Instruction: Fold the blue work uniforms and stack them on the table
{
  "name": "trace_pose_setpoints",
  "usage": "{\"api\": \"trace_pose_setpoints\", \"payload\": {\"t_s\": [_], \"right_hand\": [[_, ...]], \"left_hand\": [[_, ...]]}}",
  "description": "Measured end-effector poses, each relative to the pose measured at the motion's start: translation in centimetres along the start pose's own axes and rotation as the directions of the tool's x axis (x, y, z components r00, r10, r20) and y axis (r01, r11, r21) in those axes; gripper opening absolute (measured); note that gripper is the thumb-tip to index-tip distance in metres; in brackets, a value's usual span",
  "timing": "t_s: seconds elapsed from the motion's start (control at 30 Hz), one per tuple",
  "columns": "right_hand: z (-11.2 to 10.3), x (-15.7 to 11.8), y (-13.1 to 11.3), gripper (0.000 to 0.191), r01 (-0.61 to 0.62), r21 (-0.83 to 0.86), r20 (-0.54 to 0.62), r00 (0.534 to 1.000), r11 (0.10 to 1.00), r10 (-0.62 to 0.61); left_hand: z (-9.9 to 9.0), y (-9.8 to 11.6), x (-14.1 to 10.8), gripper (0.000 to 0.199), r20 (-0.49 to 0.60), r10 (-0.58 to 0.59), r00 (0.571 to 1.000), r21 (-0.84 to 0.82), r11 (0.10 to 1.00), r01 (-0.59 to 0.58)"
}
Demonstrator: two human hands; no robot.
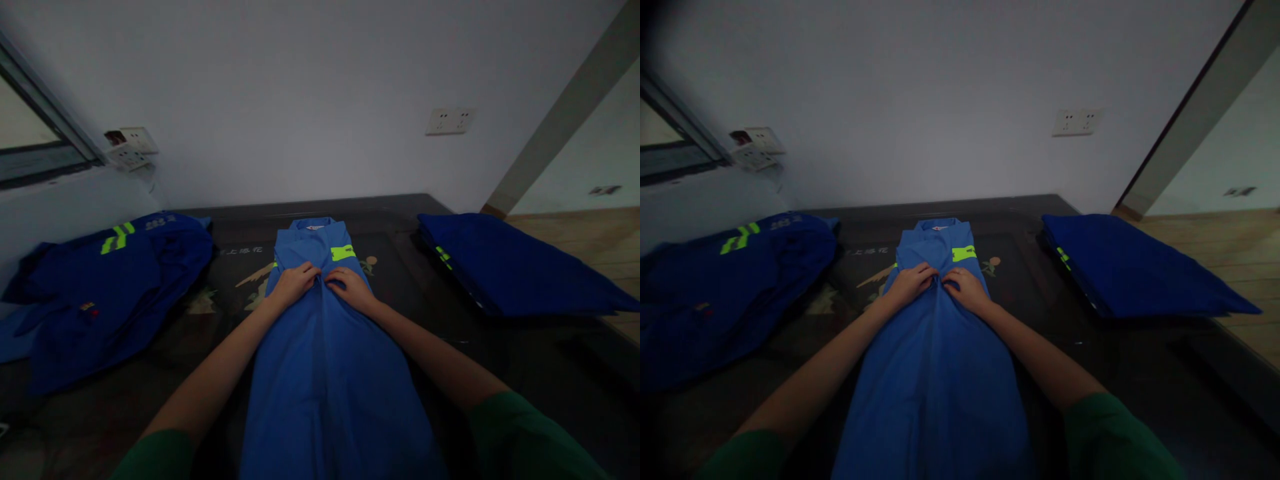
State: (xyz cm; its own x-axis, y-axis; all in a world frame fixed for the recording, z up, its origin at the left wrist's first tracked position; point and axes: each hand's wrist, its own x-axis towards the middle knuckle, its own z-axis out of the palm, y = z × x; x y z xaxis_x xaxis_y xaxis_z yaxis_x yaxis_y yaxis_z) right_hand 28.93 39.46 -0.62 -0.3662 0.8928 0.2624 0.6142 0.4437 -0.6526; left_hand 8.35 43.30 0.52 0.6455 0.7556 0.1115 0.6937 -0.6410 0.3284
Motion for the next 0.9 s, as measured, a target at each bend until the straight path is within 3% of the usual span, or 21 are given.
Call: {"api": "trace_pose_setpoints", "payload": {"t_s": [0.1,0.2,0.37,0.5,0.6,0.73,0.8,0.9], "right_hand": [[-1.6,-0.7,-1.5,0.018,-0.014,0.010,-0.023,1.000,1.000,0.014],[-3.8,-3.4,-4.8,0.017,0.001,0.026,-0.017,1.000,1.000,-0.001],[-6.2,-9.6,-10.5,0.022,0.065,0.016,0.228,0.971,0.998,-0.066],[-6.5,-10.7,-10.6,0.026,0.058,-0.096,0.254,0.967,0.994,-0.032],[-6.3,-8.9,-8.7,0.027,0.058,-0.155,0.220,0.975,0.986,-0.023],[-6.2,-4.0,-5.4,0.022,0.020,-0.229,0.183,0.983,0.973,0.023],[-6.2,-0.7,-3.3,0.021,-0.066,-0.263,0.098,0.991,0.962,0.094],[-6.2,4.6,0.5,0.021,-0.263,-0.319,-0.033,0.963,0.910,0.267]], "left_hand": [[0.1,-0.1,-0.1,0.027,-0.011,0.004,1.000,0.001,1.000,-0.004],[0.2,-0.1,-0.2,0.026,-0.047,-0.030,0.998,-0.066,0.997,0.026],[0.4,-0.4,-0.1,0.025,-0.073,-0.123,0.990,-0.213,0.971,0.105],[-0.1,-0.8,-0.1,0.023,-0.035,-0.069,0.997,-0.195,0.979,0.061],[-1.0,-0.5,0.2,0.027,0.007,-0.026,1.000,-0.120,0.992,0.027],[-1.5,1.5,1.3,0.025,-0.092,-0.084,0.992,-0.031,0.996,0.081],[-0.9,2.7,2.0,0.028,-0.102,-0.088,0.991,-0.039,0.996,0.084],[0.7,3.5,2.6,0.038,-0.012,-0.116,0.993,-0.045,0.992,0.116]]}}
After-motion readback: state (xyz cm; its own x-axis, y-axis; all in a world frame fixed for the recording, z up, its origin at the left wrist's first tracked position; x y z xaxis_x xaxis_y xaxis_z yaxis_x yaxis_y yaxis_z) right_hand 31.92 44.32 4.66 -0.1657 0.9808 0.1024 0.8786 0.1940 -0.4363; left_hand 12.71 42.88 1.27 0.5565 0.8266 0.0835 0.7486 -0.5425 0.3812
